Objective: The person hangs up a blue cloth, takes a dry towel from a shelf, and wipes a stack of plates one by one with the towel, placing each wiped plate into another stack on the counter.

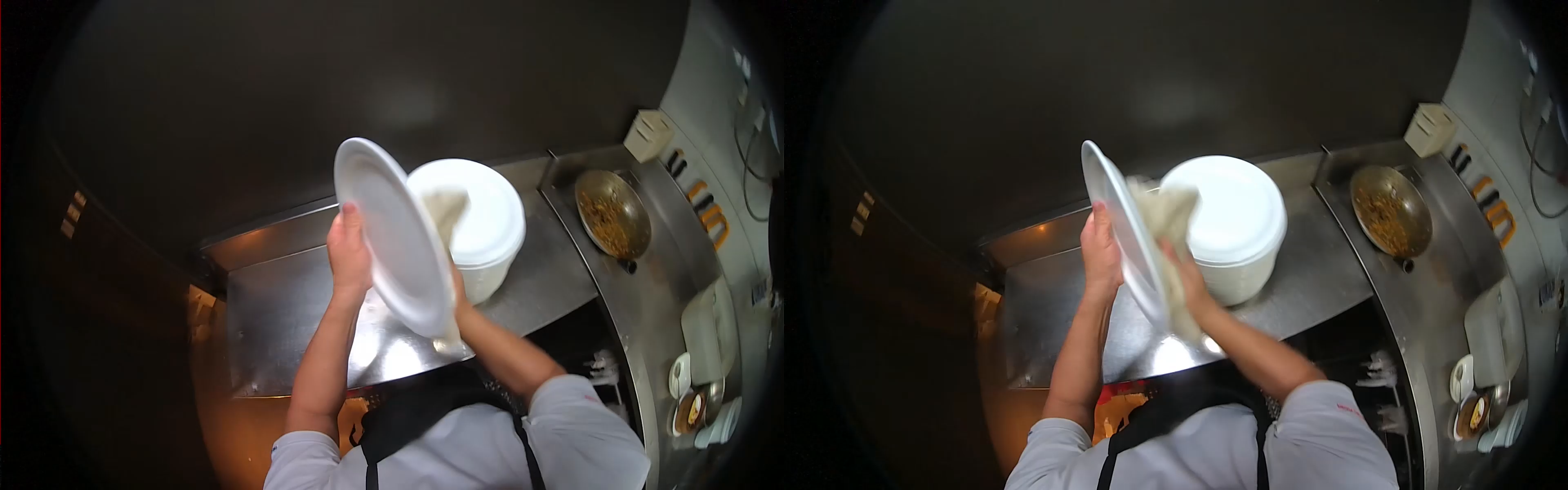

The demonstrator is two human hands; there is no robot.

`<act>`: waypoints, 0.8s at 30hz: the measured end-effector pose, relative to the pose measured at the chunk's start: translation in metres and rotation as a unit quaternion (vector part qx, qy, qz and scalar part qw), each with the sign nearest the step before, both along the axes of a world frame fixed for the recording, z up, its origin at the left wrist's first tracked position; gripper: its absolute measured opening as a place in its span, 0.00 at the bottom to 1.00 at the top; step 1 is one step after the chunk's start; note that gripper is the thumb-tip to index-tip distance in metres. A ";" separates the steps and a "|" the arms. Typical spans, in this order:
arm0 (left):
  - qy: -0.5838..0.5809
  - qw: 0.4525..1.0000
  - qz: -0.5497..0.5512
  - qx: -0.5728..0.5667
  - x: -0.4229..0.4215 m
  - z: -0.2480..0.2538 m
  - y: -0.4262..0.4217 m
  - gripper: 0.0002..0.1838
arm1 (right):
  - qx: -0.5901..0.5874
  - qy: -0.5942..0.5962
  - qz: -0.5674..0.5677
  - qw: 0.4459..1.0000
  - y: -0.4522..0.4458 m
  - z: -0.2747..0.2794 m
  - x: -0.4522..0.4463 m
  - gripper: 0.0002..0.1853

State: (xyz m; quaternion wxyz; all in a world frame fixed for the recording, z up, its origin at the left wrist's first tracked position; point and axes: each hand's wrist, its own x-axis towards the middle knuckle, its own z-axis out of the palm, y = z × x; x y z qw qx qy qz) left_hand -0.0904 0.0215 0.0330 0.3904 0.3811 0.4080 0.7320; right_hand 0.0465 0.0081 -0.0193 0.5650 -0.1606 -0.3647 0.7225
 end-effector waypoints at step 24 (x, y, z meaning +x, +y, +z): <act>-0.013 0.999 0.034 -0.039 -0.103 -0.056 -0.097 0.22 | 0.021 -0.189 0.108 0.976 -0.060 -0.037 -0.118 0.28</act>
